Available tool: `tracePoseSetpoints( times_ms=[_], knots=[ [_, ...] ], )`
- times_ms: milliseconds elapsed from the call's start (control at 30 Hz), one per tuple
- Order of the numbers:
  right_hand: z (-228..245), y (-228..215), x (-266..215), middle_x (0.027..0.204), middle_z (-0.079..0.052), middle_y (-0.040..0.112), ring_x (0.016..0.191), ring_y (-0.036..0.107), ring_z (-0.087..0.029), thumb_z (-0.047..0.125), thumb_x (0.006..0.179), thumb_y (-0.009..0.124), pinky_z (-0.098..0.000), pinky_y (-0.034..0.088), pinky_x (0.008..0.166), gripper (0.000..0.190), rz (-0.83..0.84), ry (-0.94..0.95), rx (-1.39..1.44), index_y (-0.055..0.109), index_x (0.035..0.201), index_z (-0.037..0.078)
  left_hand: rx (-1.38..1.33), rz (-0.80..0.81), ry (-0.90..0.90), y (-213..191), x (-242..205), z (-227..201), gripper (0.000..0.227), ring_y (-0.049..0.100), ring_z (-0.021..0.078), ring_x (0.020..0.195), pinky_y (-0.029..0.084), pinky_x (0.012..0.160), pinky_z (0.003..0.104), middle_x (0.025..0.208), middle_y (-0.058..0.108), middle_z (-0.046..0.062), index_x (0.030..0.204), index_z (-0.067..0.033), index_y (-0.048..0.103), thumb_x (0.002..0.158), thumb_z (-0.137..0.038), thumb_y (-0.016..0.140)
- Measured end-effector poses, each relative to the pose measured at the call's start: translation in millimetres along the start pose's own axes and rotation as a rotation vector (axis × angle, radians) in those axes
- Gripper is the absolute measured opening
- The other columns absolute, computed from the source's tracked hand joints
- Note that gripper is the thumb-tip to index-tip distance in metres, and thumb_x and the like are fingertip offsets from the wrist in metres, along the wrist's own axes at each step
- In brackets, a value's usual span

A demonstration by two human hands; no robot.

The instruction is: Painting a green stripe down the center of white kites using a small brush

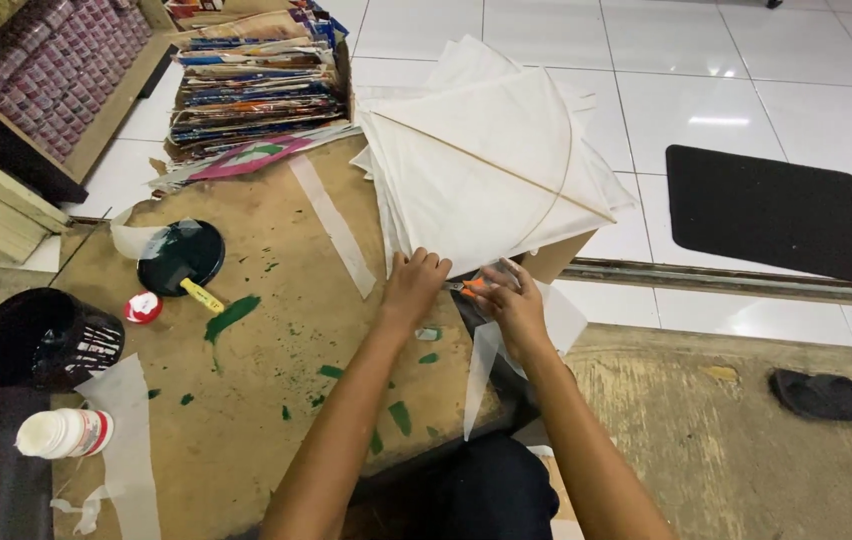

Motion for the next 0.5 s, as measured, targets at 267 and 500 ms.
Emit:
tracePoseSetpoints(
  times_ms=[267, 500],
  knots=[
    [-5, -4, 4, 0.136, -0.020, 0.059, 0.097, 0.073, -0.028, 0.004, 0.096, 0.053, -0.0324, 0.064, 0.082, 0.061, -0.044, -0.069, 0.036, 0.037, 0.154, 0.006, -0.009, 0.011, 0.029, -7, 3, -3, 0.025, 0.060, 0.0213, 0.090, 0.051, 0.078, 0.041, 0.086, 0.060, 0.001, 0.100, -0.0150, 0.066, 0.081, -0.002, 0.076],
    [22, -24, -17, 0.122, -0.013, 0.061, 0.088, 0.072, -0.022, 0.022, 0.102, 0.063, -0.0284, 0.064, 0.075, 0.054, -0.278, -0.378, 0.101, 0.043, 0.150, 0.009, -0.077, -0.319, 0.088, -85, 12, 16, 0.023, 0.062, 0.0258, 0.089, 0.054, 0.072, 0.038, 0.093, 0.054, 0.006, 0.098, -0.0102, 0.060, 0.082, 0.001, 0.072]
  ],
)
Point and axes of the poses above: each hand's wrist, its own x-axis towards the middle knuckle, its own y-axis out of the palm, z = x × y, the point moved 7 cm from there along x, towards the middle knuckle
